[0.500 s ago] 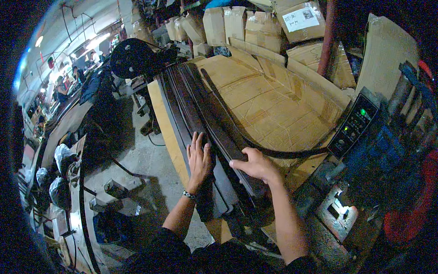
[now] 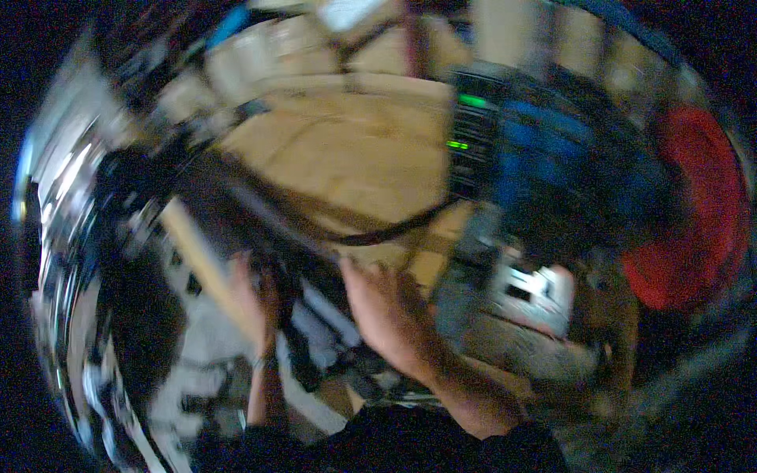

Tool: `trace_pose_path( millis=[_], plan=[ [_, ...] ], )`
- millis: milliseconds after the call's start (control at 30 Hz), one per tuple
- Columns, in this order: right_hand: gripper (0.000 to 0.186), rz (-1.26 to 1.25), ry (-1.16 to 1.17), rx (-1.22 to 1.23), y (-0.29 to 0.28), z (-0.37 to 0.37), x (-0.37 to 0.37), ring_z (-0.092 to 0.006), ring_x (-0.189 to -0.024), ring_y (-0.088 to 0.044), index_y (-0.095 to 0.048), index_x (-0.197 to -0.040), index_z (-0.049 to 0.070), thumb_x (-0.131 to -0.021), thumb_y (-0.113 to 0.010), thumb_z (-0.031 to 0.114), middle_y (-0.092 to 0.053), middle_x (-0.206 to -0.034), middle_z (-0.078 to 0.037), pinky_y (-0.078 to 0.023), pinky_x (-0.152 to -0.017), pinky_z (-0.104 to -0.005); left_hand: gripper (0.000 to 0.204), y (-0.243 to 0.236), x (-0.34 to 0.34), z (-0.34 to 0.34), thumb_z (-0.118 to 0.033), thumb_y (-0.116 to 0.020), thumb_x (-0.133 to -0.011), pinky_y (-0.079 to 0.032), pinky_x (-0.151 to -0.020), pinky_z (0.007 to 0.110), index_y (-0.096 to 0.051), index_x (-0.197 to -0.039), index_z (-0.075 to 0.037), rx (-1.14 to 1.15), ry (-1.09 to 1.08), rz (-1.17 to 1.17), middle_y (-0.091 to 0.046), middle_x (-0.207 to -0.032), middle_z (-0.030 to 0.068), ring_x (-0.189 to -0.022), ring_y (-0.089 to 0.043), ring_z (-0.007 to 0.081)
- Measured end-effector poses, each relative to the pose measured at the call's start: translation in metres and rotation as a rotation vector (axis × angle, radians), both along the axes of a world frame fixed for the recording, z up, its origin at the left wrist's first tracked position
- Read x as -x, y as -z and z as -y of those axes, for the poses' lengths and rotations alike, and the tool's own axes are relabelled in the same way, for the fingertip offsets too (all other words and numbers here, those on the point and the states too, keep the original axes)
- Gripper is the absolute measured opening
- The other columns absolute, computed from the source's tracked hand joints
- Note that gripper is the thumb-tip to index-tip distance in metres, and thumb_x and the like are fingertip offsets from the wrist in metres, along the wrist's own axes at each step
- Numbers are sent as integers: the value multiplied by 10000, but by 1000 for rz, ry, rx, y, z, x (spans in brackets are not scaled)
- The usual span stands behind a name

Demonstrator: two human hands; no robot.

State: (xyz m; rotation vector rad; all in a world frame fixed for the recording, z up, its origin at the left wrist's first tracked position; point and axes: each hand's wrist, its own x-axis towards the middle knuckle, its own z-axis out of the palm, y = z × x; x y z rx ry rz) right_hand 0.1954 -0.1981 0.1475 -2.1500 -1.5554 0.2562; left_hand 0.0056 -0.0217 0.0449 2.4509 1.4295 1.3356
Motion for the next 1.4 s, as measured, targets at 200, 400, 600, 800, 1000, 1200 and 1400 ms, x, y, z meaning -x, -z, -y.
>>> trace_pose_path(
  millis=[200, 400, 600, 800, 1000, 1200, 1400],
  plan=[
    [551, 103, 160, -166, 36, 130, -33, -343, -1000, -565, -518, -1372, 65, -832, -628, 45, -539, -1071, -175, -473, -897, -445, 366, -88, -98, 95, -149, -664, -871, -268, -1146, 534, -623, -1213, -25, 297, 904, -94, -654, -1182, 182, -1208, -559, 357],
    [675, 45, 322, -254, 77, 203, -39, -345, -1020, -546, -476, -1430, 85, -800, -713, 134, -506, -1121, -152, -465, -919, -460, 487, -73, -173, 156, -246, -793, -806, -505, -912, 420, -636, -1202, -10, 578, 1507, -490, -680, -1034, 181, -951, -661, 362],
    [579, -79, 286, -158, 76, 237, -59, -348, -1076, -563, -510, -1385, 72, -853, -702, 195, -554, -1139, -183, -469, -929, -487, 498, -63, -187, 160, -125, -844, -732, -525, -816, 359, -657, -1185, -30, 593, 1556, -525, -683, -1007, 159, -904, -671, 308],
    [432, -197, 472, -276, 76, 250, -76, -332, -1091, -575, -628, -1210, 3, -820, -744, 150, -604, -1102, -172, -457, -972, -430, 471, -50, -199, 146, -98, -837, -725, -518, -810, 361, -669, -1161, -40, 568, 1489, -483, -680, -986, 141, -914, -666, 295],
    [275, 8, 848, -425, 71, 294, -92, -263, -1015, -617, -642, -1126, -11, -888, -638, 129, -635, -1094, -137, -475, -912, -352, 439, -46, -201, 132, -90, -829, -717, -518, -827, 361, -676, -1126, -45, 598, 1433, -542, -676, -987, 134, -928, -662, 300],
    [229, 29, 1254, -307, 91, 357, -126, -241, -904, -644, -664, -1102, 27, -891, -661, 115, -662, -1008, -145, -505, -816, -356, 453, -46, -193, 146, -51, -839, -670, -519, -834, 364, -683, -1095, -42, 718, 1337, -517, -672, -982, 129, -939, -669, 291],
    [276, -145, 1290, -252, 100, 363, -145, -171, -688, -618, -687, -1064, 24, -936, -668, 268, -672, -814, -78, -494, -656, -320, 457, -41, -189, 143, -31, -843, -652, -521, -836, 351, -687, -1082, -36, 895, 1266, -454, -685, -1010, 130, -954, -674, 276]
  ],
)
